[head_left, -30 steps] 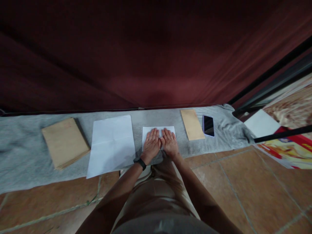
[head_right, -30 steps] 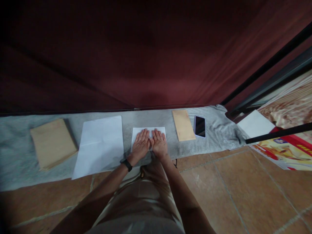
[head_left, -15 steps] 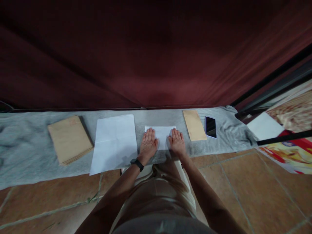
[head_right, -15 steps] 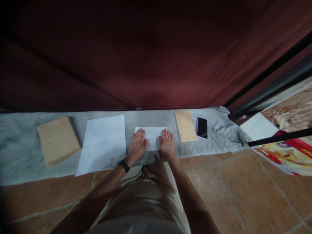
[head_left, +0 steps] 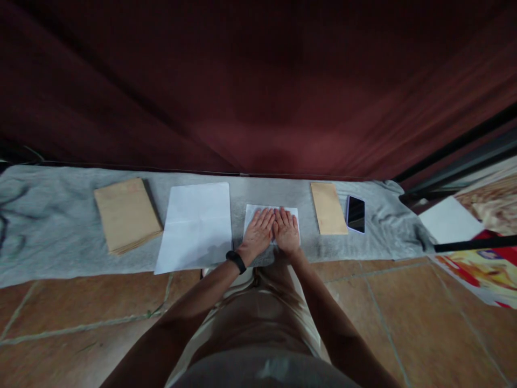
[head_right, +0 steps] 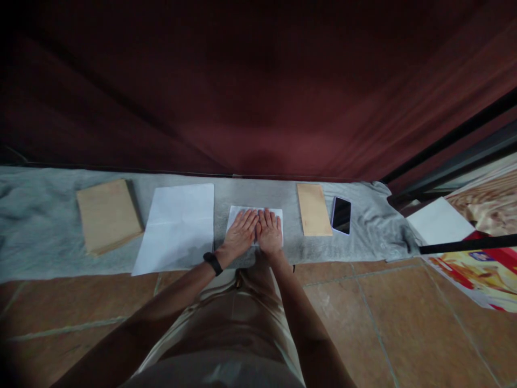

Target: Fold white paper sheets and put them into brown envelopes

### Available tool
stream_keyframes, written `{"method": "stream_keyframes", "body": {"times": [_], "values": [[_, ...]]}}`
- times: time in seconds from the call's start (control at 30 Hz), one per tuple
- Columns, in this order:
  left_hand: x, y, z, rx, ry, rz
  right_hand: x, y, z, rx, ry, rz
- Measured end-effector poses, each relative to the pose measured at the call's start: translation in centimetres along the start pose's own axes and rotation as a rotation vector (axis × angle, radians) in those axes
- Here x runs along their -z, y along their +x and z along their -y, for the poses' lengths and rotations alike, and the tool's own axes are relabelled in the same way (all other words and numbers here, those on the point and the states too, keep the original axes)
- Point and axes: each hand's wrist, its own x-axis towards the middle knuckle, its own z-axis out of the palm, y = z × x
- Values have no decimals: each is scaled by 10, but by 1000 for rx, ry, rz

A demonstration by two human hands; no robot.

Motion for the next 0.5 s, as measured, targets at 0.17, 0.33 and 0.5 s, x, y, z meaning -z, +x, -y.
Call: {"method": "stream_keyframes", "body": {"times": [0.17,0.33,0.5], "values": [[-5,4,-4,-38,-10,36,-1,1,-1,-14,-27,22],[-7,2,-3,-33,7,42,-4,0,-2,-6,-32,21],[-7,2,-4,-24,-6,47,-5,-2,-6,-8,-22,-16]]}}
